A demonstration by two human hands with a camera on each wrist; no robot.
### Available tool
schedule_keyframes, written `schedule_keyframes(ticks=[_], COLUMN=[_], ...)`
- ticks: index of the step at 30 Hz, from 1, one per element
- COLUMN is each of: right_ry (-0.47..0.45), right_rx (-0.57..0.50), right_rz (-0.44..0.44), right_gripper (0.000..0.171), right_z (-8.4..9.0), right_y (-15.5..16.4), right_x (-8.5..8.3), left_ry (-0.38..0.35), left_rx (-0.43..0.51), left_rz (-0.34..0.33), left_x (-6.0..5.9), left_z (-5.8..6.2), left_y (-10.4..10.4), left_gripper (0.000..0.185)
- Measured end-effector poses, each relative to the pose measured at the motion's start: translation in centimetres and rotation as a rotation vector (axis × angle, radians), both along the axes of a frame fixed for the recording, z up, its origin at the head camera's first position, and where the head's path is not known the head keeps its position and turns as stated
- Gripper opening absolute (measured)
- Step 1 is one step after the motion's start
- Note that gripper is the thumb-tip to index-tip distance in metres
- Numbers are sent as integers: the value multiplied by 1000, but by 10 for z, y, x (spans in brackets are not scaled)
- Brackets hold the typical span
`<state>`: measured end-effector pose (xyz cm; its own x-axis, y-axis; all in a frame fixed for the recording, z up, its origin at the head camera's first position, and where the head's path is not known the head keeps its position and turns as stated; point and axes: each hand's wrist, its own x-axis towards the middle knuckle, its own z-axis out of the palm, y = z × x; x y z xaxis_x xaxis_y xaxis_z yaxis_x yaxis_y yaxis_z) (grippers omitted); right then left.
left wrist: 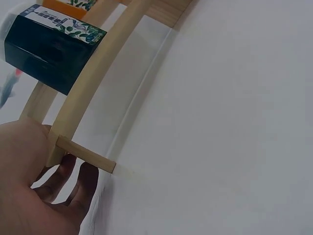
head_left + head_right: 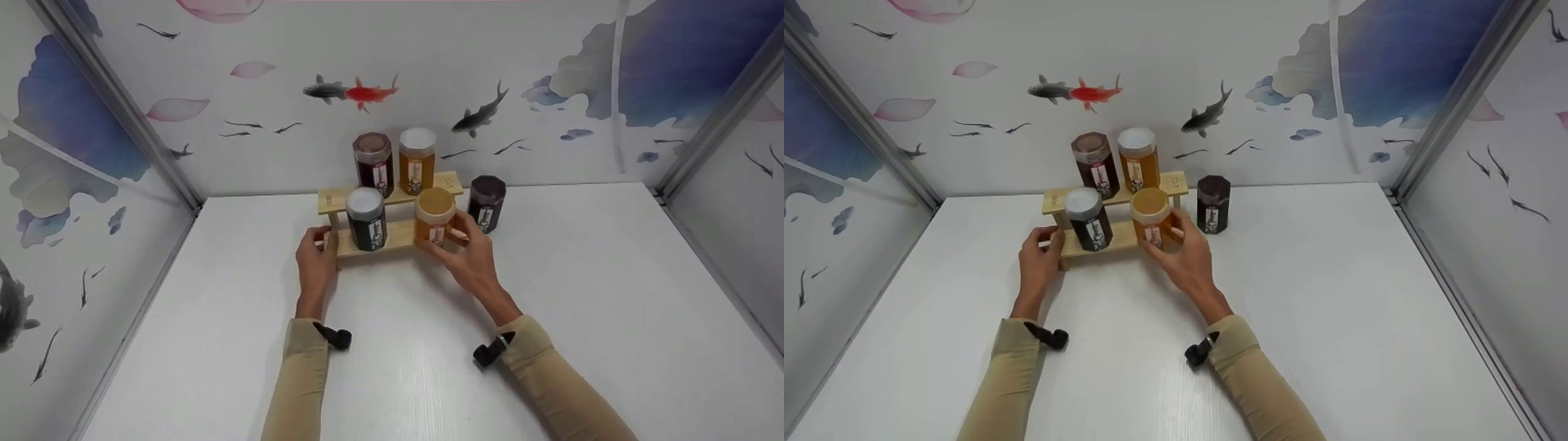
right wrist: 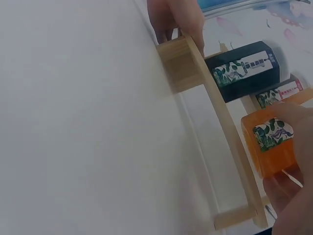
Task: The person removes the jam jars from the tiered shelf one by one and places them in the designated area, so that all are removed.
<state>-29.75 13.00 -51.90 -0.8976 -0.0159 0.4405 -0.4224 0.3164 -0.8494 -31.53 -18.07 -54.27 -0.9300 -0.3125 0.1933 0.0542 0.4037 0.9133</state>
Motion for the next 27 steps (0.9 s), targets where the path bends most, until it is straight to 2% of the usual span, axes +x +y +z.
schedule_keyframes(ticks=[6, 13, 17, 23, 27], right_ry=[10, 45, 33, -26, -129], right_rx=[10, -77, -100, -109, -106], right_rz=[-102, -236, -316, -389, -389], right_gripper=[77, 73, 72, 73, 77], right_z=[2, 11, 15, 13, 8], right_y=[40, 79, 97, 121, 130], right_x=[-4, -10, -12, -15, -17], left_ry=[-6, -9, -10, -11, -9], left_rx=[-11, -14, -15, -10, -8], left_rz=[-4, -9, -11, -24, -21], left_x=[1, 1, 1, 2, 2], left_z=[0, 2, 1, 0, 1], left_y=[-1, -3, -3, -2, -1], left_gripper=[32, 33, 33, 34, 33])
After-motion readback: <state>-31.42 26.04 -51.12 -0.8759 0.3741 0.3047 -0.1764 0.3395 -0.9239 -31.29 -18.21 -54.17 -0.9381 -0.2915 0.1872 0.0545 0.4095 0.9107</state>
